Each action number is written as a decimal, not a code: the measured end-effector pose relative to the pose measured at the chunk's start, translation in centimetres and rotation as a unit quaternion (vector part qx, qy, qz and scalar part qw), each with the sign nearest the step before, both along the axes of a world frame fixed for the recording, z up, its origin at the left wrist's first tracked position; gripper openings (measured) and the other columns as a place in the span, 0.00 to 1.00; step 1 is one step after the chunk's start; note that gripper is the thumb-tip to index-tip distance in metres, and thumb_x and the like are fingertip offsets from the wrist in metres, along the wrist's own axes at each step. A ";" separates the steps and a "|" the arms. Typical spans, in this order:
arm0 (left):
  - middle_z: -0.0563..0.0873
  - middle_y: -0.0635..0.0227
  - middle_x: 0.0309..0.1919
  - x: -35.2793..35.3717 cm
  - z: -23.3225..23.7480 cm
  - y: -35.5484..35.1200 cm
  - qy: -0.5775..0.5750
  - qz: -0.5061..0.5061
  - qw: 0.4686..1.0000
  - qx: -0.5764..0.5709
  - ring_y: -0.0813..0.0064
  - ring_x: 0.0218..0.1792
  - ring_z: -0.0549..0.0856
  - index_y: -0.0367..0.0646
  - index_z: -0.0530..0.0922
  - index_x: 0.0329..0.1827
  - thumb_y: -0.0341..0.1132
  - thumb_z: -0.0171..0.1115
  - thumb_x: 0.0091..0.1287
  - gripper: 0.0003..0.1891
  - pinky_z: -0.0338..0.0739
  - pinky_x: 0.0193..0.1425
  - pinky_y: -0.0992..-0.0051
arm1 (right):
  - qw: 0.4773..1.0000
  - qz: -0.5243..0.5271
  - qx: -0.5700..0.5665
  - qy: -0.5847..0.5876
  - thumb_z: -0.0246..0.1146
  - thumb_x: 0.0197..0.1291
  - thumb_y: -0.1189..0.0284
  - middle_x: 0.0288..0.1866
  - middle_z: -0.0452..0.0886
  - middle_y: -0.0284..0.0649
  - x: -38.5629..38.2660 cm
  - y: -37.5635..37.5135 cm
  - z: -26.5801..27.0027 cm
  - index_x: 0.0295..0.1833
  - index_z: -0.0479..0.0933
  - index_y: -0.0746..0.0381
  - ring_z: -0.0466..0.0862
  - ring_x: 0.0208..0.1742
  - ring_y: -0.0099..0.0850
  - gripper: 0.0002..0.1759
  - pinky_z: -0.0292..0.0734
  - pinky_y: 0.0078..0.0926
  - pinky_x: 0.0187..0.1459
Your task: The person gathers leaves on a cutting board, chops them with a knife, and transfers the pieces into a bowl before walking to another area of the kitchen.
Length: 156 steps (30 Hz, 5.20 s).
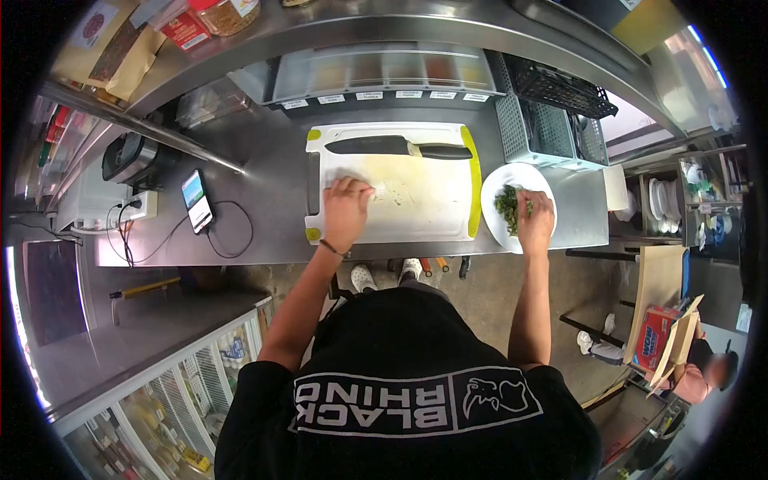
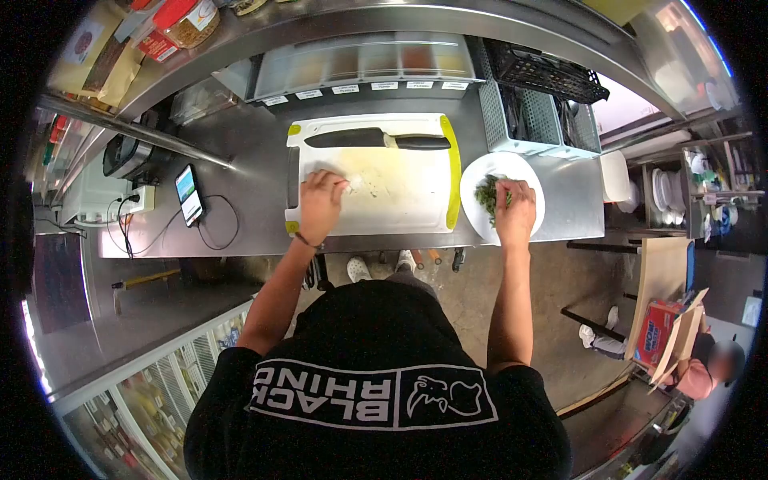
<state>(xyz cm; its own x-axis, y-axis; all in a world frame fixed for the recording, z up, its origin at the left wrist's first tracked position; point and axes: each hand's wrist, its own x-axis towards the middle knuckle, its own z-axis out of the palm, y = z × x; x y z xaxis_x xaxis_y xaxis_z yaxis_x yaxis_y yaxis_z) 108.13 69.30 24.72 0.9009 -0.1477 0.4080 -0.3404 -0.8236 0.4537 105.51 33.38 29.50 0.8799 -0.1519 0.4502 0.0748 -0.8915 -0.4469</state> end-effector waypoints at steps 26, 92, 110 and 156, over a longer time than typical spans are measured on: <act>0.83 0.62 0.32 -4.2 0.7 3.2 0.076 0.075 0.978 -0.178 0.60 0.35 0.80 0.38 0.81 0.34 0.36 0.65 0.65 0.09 0.73 0.44 0.64 | 0.939 0.337 -0.064 0.022 0.67 0.54 0.68 0.39 0.79 0.31 4.6 15.7 -5.8 0.42 0.84 0.52 0.77 0.45 0.33 0.09 0.73 0.33 0.50; 0.85 0.72 0.32 -6.0 0.2 3.0 -0.048 0.082 0.994 -0.060 0.67 0.36 0.80 0.49 0.85 0.37 0.30 0.70 0.57 0.05 0.69 0.45 0.67 | 0.959 0.274 -0.076 -0.013 0.65 0.55 0.67 0.50 0.75 0.36 1.4 20.0 -4.7 0.50 0.82 0.53 0.73 0.49 0.37 0.15 0.68 0.38 0.48; 0.84 0.76 0.38 -2.1 0.5 0.3 -0.043 -0.005 0.999 -0.022 0.68 0.42 0.79 0.49 0.86 0.41 0.37 0.70 0.59 0.09 0.69 0.49 0.67 | 0.895 0.068 0.439 0.033 0.63 0.63 0.81 0.41 0.86 0.33 -1.9 2.9 -2.6 0.41 0.82 0.63 0.82 0.38 0.21 0.04 0.77 0.21 0.41; 0.88 0.62 0.30 -3.8 0.3 -0.7 0.104 -0.006 0.970 -0.221 0.73 0.30 0.86 0.38 0.83 0.36 0.27 0.70 0.60 0.04 0.79 0.38 0.76 | 0.986 0.130 0.099 0.018 0.67 0.50 0.82 0.35 0.84 0.40 -5.1 8.6 -3.5 0.37 0.81 0.61 0.81 0.39 0.42 0.08 0.78 0.36 0.41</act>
<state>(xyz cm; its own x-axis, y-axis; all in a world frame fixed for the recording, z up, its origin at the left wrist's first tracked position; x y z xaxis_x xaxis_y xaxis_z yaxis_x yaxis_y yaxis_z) 104.37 68.60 24.98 0.9696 -0.0104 0.2444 -0.2127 -0.5292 0.8214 100.38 42.01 25.98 0.9153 -0.0011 0.4028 0.2705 -0.7392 -0.6168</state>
